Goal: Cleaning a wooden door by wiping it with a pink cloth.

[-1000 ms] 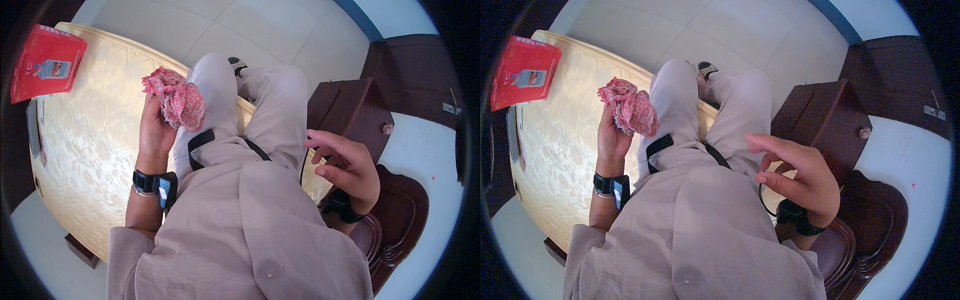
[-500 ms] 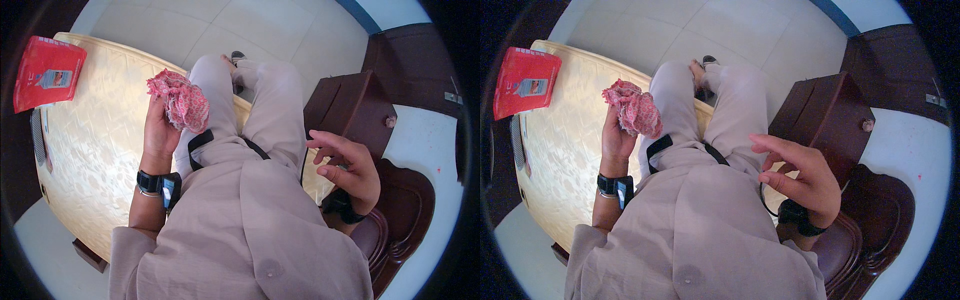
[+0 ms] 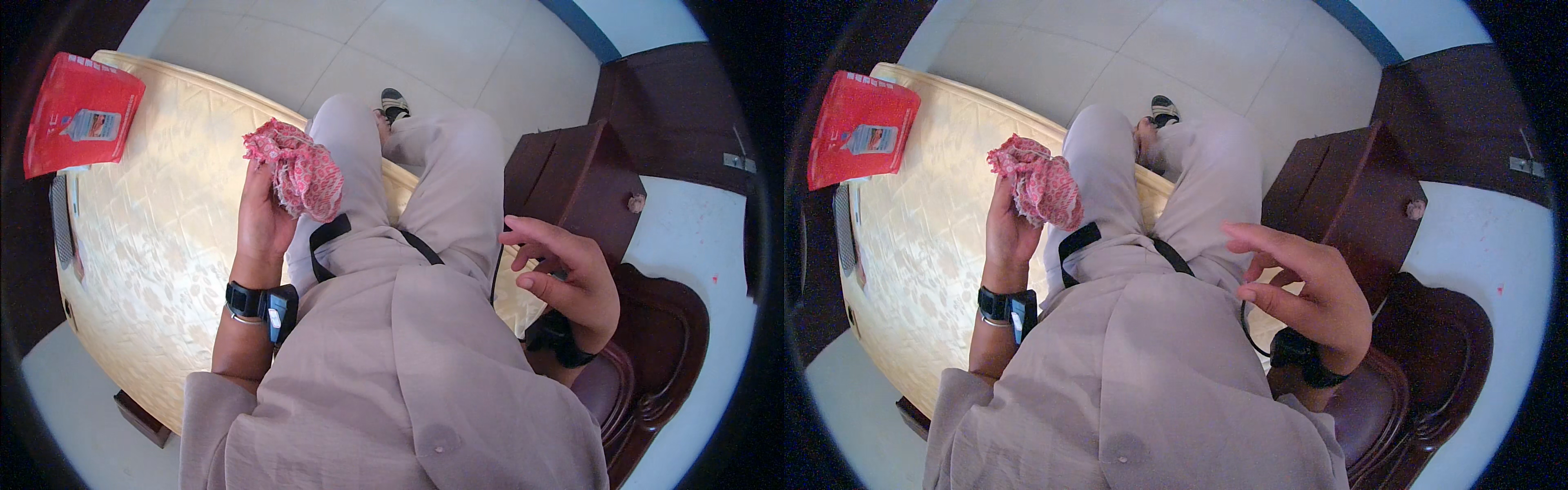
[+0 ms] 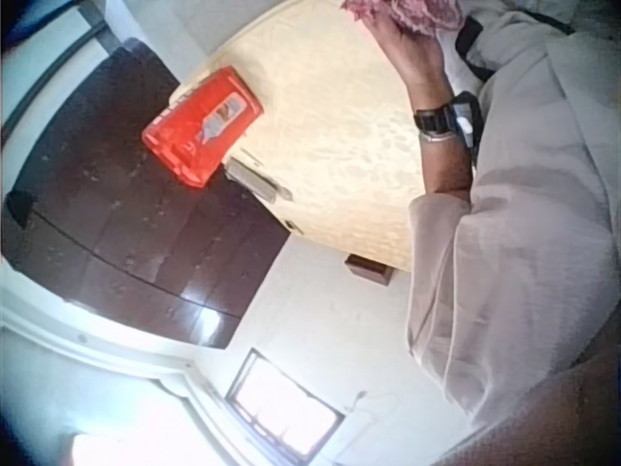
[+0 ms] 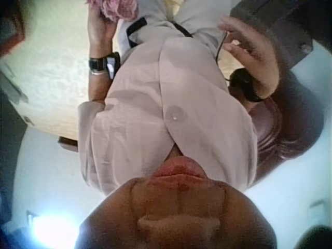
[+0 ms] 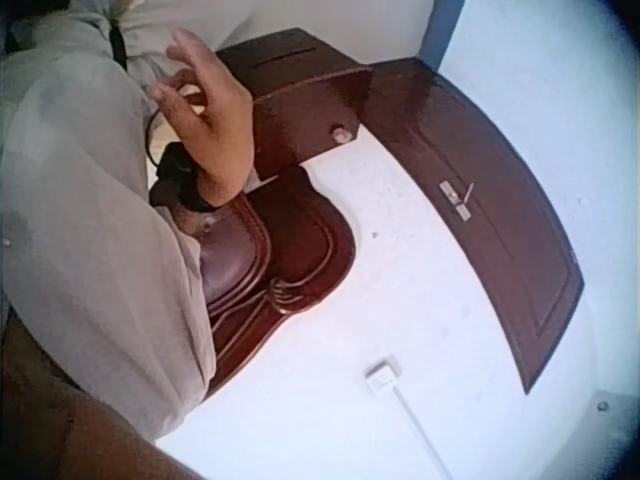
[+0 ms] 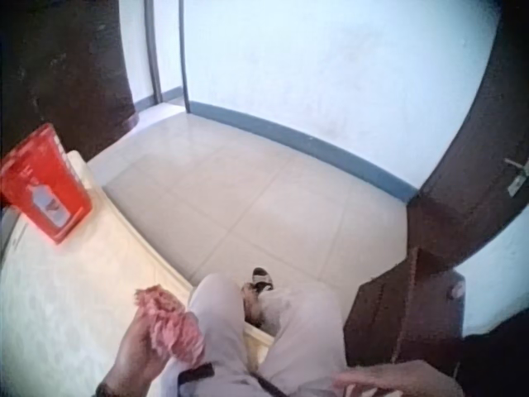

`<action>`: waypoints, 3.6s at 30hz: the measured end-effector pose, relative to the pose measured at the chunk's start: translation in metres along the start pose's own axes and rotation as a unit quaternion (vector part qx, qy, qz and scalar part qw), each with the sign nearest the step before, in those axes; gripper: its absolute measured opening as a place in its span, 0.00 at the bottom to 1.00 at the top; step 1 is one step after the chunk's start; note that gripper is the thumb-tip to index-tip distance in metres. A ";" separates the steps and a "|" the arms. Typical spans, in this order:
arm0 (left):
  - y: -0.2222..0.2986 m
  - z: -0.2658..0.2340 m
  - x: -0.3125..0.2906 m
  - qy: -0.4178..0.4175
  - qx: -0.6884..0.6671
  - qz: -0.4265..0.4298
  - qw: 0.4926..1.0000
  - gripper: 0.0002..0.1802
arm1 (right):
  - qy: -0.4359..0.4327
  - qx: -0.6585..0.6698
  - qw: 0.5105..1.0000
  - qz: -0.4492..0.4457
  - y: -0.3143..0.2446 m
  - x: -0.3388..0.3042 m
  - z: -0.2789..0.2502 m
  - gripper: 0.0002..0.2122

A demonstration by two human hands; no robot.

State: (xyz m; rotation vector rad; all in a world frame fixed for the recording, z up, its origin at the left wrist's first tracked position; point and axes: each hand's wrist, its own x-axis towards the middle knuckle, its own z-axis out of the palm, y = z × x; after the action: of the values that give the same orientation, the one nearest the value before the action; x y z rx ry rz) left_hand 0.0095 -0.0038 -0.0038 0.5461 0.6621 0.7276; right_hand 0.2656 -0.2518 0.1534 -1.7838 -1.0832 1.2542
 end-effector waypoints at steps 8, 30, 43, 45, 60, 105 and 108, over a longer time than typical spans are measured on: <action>0.005 0.001 -0.001 -0.005 -0.004 0.015 1.000 0.20 | 0.006 0.009 1.000 -0.014 -0.007 -0.002 0.000 0.28; 0.019 -0.020 0.013 -0.151 0.140 0.020 0.978 0.23 | 0.149 0.012 0.986 -0.077 0.041 -0.033 0.054 0.26; 0.063 -0.035 0.015 -0.123 0.189 0.007 0.974 0.24 | 0.130 0.046 0.974 -0.180 0.064 -0.010 0.082 0.25; 0.063 -0.035 0.012 -0.117 0.197 0.003 0.973 0.24 | 0.121 0.050 0.976 -0.174 0.065 -0.010 0.084 0.25; 0.053 0.006 0.027 -0.132 0.207 -0.006 0.969 0.23 | 0.138 0.135 0.981 -0.032 0.055 -0.018 0.070 0.27; 0.034 0.014 0.026 -0.066 0.190 -0.030 0.979 0.23 | 0.121 0.121 0.985 -0.037 0.052 -0.009 0.058 0.27; 0.033 0.012 0.025 -0.066 0.206 -0.024 0.976 0.22 | 0.121 0.121 0.985 -0.032 0.052 -0.010 0.059 0.27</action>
State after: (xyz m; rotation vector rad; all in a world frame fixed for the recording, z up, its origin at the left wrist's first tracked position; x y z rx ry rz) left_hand 0.0187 0.0332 0.0173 0.9476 0.7020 0.5026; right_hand 0.2199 -0.2782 0.0939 -1.6514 -0.8073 1.0500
